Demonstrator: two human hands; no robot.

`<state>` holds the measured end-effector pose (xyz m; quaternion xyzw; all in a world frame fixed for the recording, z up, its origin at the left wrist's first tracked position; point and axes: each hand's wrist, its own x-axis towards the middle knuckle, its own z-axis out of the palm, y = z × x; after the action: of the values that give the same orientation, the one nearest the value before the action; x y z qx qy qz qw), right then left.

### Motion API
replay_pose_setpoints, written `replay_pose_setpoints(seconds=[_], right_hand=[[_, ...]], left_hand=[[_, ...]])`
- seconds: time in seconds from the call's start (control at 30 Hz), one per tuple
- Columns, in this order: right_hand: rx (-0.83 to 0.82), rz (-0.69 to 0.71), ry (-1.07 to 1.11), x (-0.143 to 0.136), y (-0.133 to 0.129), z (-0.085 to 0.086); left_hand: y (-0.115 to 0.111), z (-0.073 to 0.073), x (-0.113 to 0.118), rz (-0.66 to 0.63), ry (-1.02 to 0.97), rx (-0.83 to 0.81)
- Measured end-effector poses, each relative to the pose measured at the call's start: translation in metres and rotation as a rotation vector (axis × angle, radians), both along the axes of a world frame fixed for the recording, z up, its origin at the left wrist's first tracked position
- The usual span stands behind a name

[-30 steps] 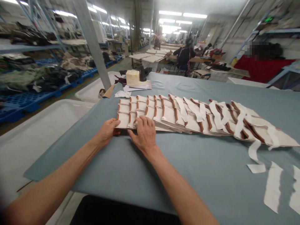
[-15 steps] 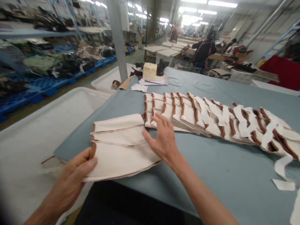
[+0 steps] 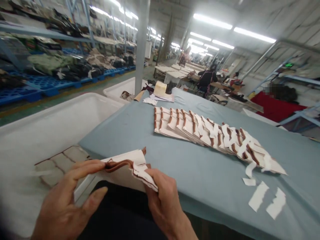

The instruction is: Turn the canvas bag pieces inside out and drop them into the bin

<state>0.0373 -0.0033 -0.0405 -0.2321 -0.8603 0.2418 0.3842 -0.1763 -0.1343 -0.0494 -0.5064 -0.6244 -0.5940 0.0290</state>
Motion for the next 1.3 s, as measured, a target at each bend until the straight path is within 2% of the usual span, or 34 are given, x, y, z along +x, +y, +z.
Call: replay_pose_setpoints(seconds=[0.1,0.17,0.3,0.37,0.47,0.57,0.7,0.87,0.93,1.03,1.13,1.2,1.3], right_hand=[[-0.099,0.033,-0.066,0.024,-0.038,0.015],[-0.136,0.003,-0.101,0.043,-0.066,0.015],[-0.055,-0.335,-0.069,0.078,-0.124,0.0],[-0.033,-0.387,-0.097,0.087,-0.14,-0.005],[-0.049,-0.261,-0.222,0.087,-0.136,-0.004],[0.137,-0.247,-0.276,0.082,-0.116,0.003],[0.348,-0.252,-0.289,0.08,-0.102,0.005],[0.419,-0.25,-0.324,0.077,-0.104,-0.008],[0.424,-0.273,-0.322,0.078,-0.103,-0.012],[0.431,-0.268,-0.325,0.08,-0.097,-0.01],[0.408,-0.196,-0.324,0.084,-0.091,0.0],[0.32,-0.135,-0.283,0.085,-0.09,0.007],[-0.011,-0.083,-0.152,0.083,-0.092,0.02]], left_hand=[[-0.009,0.002,0.017,-0.031,0.266,0.052],[-0.015,0.004,0.028,-0.077,0.366,0.076],[-0.026,0.005,0.048,-0.19,0.407,0.078],[-0.03,0.001,0.058,-0.242,0.416,0.066],[-0.032,-0.007,0.072,-0.268,0.394,0.079],[-0.031,-0.01,0.083,-0.288,0.341,0.072],[-0.031,-0.002,0.088,-0.256,0.283,-0.009],[-0.029,0.007,0.089,-0.273,0.173,-0.175],[-0.029,0.012,0.088,-0.338,0.102,-0.246],[-0.028,0.028,0.082,-0.52,-0.069,-0.403],[-0.028,0.044,0.076,-0.604,-0.198,-0.529],[-0.028,0.05,0.074,-0.615,-0.249,-0.577],[-0.027,0.05,0.072,-0.629,-0.254,-0.595]])
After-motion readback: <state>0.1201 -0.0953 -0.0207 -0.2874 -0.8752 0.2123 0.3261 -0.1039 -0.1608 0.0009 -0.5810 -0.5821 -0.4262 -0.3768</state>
